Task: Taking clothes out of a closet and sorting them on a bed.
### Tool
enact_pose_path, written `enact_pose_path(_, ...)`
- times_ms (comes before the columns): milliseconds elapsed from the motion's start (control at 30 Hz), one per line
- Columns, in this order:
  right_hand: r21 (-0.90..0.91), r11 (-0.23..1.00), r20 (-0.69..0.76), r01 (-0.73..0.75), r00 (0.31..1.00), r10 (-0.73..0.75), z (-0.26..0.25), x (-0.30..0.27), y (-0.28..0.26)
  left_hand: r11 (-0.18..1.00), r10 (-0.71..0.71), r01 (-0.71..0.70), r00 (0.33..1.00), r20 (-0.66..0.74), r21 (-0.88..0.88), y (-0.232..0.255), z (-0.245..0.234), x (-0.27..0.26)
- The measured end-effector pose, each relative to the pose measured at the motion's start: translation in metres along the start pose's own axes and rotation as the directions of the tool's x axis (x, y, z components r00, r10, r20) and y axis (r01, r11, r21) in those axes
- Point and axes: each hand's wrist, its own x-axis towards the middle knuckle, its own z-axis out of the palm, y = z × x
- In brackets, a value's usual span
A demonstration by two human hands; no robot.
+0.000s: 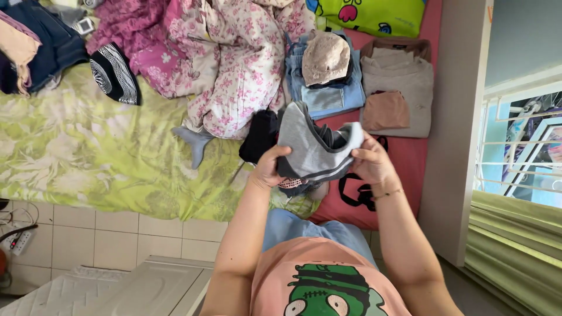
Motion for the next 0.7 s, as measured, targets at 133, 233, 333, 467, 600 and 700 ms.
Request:
enact_pose_path(133,-0.352,0.929,-0.014,0.116,0.992,-0.129,0.036,-0.021,-0.046,0.998,-0.012,0.014,0.999,-0.032,0.068,0.014,0.025,-0.008)
enact_pose_path(233,-0.329,0.914,0.019,0.239,0.969,-0.247,0.08,-0.024,-0.064,0.925,0.085,-0.113,0.992,0.092,0.363,0.015,0.041,0.001)
enact_pose_path(333,-0.13,0.991,-0.284,-0.009,0.958,-0.028,0.05,-0.007,-0.034,0.826,0.198,-0.116,0.976,-0.092,0.551,-0.01,0.027,0.024)
enact_pose_path(467,0.056,0.921,-0.335,-0.386,0.861,0.382,-0.131,0.015,0.051,0.882,0.197,0.026,0.887,-0.418,0.471,-0.031,-0.025,0.068)
enact_pose_path(600,-0.452,0.882,-0.48,-0.132,0.869,-0.116,0.027,0.004,-0.031,0.904,0.145,0.044,0.904,-0.401,0.425,-0.026,-0.001,0.059)
enact_pose_path(700,-0.483,0.875,-0.469,0.005,0.843,-0.264,0.028,0.009,-0.065,0.849,0.164,0.135,0.853,-0.496,0.512,-0.006,0.043,0.062)
